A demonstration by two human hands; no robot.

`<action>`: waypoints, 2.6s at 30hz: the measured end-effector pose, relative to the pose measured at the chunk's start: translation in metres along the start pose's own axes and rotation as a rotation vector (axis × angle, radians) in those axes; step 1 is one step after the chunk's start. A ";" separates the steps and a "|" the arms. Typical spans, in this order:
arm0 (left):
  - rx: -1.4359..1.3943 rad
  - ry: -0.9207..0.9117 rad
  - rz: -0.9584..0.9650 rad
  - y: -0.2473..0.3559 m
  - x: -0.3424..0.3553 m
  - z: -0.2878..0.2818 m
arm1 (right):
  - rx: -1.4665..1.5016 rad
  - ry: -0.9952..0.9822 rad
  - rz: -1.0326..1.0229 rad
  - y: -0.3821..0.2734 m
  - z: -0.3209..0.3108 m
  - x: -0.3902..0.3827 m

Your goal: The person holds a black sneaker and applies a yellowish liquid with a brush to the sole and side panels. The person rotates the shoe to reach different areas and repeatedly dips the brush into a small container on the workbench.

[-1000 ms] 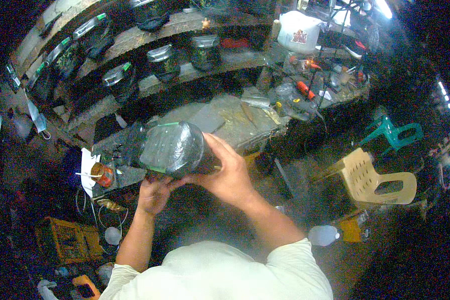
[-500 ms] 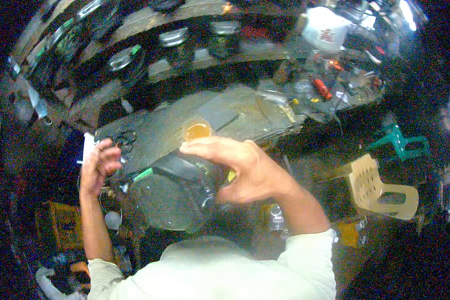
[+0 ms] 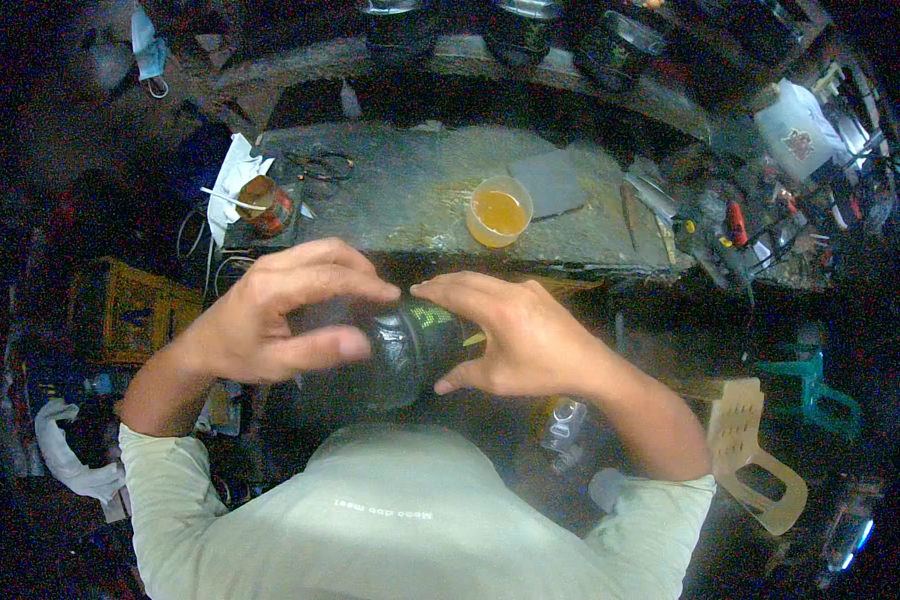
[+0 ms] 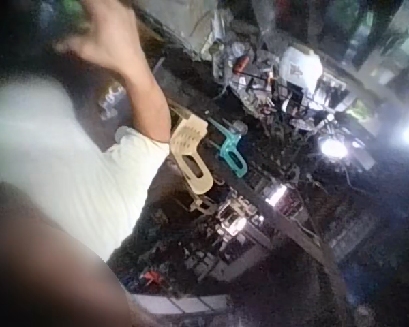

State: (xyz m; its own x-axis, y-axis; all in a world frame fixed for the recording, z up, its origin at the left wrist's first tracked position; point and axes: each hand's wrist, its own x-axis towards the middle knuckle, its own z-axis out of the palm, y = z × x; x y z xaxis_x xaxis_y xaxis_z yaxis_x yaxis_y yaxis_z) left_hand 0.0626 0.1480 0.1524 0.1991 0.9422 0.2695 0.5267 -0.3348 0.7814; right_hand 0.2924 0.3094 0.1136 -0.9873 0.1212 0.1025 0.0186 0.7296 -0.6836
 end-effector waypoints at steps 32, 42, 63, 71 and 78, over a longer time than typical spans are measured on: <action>0.351 0.266 0.132 0.010 -0.017 0.039 | 0.001 0.119 0.141 0.002 0.022 -0.010; 0.275 0.696 0.267 -0.076 -0.108 0.042 | -0.013 0.170 0.153 0.012 0.020 -0.016; -0.593 -0.076 -0.217 -0.123 -0.006 0.008 | -0.117 -0.210 -0.113 -0.018 -0.044 0.018; -1.045 -0.434 -0.382 -0.118 0.043 0.050 | -0.123 -0.192 -0.039 -0.020 -0.061 0.029; -1.462 0.196 -0.361 -0.150 -0.004 0.054 | 0.138 0.677 0.021 0.029 -0.073 0.008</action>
State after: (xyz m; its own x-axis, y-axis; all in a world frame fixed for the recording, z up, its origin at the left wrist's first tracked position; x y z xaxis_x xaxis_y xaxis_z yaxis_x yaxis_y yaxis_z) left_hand 0.0270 0.1939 0.0041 0.0711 0.9946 -0.0759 -0.7587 0.1034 0.6432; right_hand 0.2969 0.3812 0.1472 -0.6703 0.5603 0.4865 -0.0281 0.6360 -0.7712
